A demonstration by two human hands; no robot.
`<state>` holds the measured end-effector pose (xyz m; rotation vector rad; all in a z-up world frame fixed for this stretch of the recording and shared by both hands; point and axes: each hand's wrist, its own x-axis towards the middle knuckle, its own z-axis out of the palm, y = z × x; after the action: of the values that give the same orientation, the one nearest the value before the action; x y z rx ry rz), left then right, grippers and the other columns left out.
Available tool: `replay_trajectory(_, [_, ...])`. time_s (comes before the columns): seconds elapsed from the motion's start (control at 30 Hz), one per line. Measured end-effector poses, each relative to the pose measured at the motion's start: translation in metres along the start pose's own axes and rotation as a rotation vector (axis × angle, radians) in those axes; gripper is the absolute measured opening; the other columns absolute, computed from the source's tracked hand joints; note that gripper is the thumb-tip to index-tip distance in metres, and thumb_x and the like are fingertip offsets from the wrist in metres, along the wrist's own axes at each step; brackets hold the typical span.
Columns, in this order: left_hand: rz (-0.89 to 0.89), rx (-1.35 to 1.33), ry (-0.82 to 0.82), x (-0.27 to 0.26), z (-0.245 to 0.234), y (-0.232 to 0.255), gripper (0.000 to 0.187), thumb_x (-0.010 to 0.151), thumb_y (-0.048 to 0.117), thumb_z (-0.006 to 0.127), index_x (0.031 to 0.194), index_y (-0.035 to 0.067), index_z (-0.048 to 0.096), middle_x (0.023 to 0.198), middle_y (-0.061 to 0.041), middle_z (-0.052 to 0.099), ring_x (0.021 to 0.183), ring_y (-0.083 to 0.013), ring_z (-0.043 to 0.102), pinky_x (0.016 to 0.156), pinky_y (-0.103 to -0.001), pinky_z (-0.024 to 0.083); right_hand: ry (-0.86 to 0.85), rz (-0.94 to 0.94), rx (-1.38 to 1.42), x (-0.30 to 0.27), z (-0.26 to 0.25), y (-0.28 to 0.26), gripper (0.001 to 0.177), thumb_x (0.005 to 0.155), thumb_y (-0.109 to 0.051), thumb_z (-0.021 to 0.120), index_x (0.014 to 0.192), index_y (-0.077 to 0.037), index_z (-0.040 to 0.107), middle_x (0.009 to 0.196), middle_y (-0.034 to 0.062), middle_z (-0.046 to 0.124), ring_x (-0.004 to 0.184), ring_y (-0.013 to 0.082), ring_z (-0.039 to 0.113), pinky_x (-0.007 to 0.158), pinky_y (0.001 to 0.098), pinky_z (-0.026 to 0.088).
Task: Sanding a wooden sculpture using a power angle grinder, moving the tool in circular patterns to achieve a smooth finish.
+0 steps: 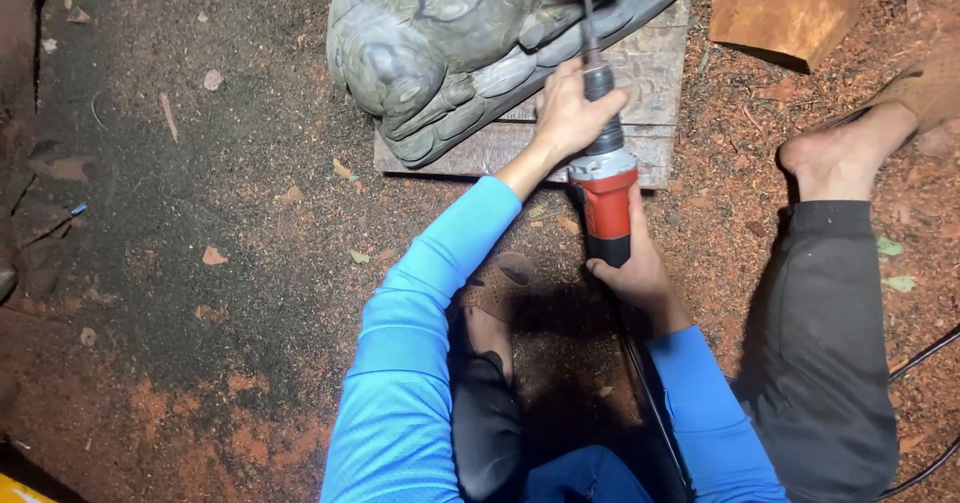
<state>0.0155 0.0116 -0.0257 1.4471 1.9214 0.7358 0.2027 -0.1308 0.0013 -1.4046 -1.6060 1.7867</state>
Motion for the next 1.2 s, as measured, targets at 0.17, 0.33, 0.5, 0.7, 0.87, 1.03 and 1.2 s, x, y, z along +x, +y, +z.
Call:
replay_trajectory(0.17, [0.235,-0.223,0.270,-0.044,-0.035,0.012,0.039,0.079,0.034,0.077,0.105,0.006,0.068,0.110,-0.011,0.063,0.101,-0.0281,0.066,0.087,-0.037,0.055,-0.101,-0.005,-0.110,0.000,0.002,0.000,0.125,0.066,-0.031,0.080,0.160,-0.026,-0.001,0.156,0.0249,0.037,0.140,0.0382,0.044,0.115,0.0491,0.038])
replay_trajectory(0.33, [0.400,-0.360,0.330,-0.055,-0.054,0.039,0.041,0.081,0.029,0.083,0.114,0.008,0.070,0.121,-0.006,0.066,0.114,-0.0283,0.067,0.099,-0.036,0.052,-0.087,0.254,-0.263,-0.021,0.010,-0.030,0.126,0.070,-0.039,0.087,0.163,-0.045,0.002,0.149,0.0166,0.051,0.135,0.0342,0.053,0.111,0.0483,0.044])
replay_trajectory(0.5, [-0.014,-0.201,0.106,-0.008,-0.007,0.023,0.048,0.064,0.039,0.083,0.098,0.008,0.068,0.088,-0.009,0.071,0.093,-0.0318,0.074,0.084,-0.041,0.058,0.071,0.164,-0.027,-0.017,0.017,-0.063,0.128,0.069,-0.034,0.082,0.164,-0.040,-0.004,0.144,0.0287,0.052,0.128,0.0440,0.057,0.103,0.0526,0.047])
replay_trajectory(0.7, [-0.074,-0.106,0.051,-0.005,-0.030,0.002,0.052,0.062,0.038,0.082,0.101,0.006,0.068,0.091,-0.014,0.068,0.098,-0.0362,0.072,0.087,-0.046,0.056,0.053,0.149,-0.017,-0.004,0.033,-0.022,0.129,0.069,-0.030,0.084,0.164,-0.042,-0.003,0.143,0.0238,0.055,0.122,0.0403,0.062,0.098,0.0518,0.048])
replay_trajectory(0.87, [-0.102,-0.065,0.025,-0.003,-0.046,-0.008,0.053,0.063,0.041,0.081,0.103,0.009,0.069,0.095,-0.011,0.069,0.101,-0.0334,0.072,0.090,-0.045,0.055,0.067,0.080,0.055,-0.002,0.059,-0.019,0.129,0.068,-0.032,0.083,0.165,-0.038,-0.001,0.142,0.0246,0.055,0.118,0.0391,0.063,0.095,0.0501,0.050])
replay_trajectory(1.03, [-0.129,0.024,-0.021,0.001,-0.054,-0.015,0.055,0.063,0.048,0.079,0.104,0.013,0.068,0.097,-0.007,0.070,0.103,-0.0294,0.073,0.092,-0.043,0.054,0.125,-0.079,0.204,0.003,0.090,-0.009,0.135,0.063,-0.030,0.087,0.166,-0.031,-0.001,0.138,0.0267,0.056,0.110,0.0319,0.063,0.087,0.0468,0.051])
replay_trajectory(1.2, [-0.108,0.083,-0.066,-0.002,-0.072,-0.012,0.052,0.066,0.046,0.078,0.104,0.011,0.072,0.103,-0.011,0.069,0.110,-0.0331,0.069,0.096,-0.049,0.053,0.153,-0.113,0.249,0.003,0.115,-0.025,0.135,0.065,-0.025,0.086,0.165,-0.032,-0.003,0.136,0.0260,0.058,0.109,0.0326,0.065,0.087,0.0468,0.051])
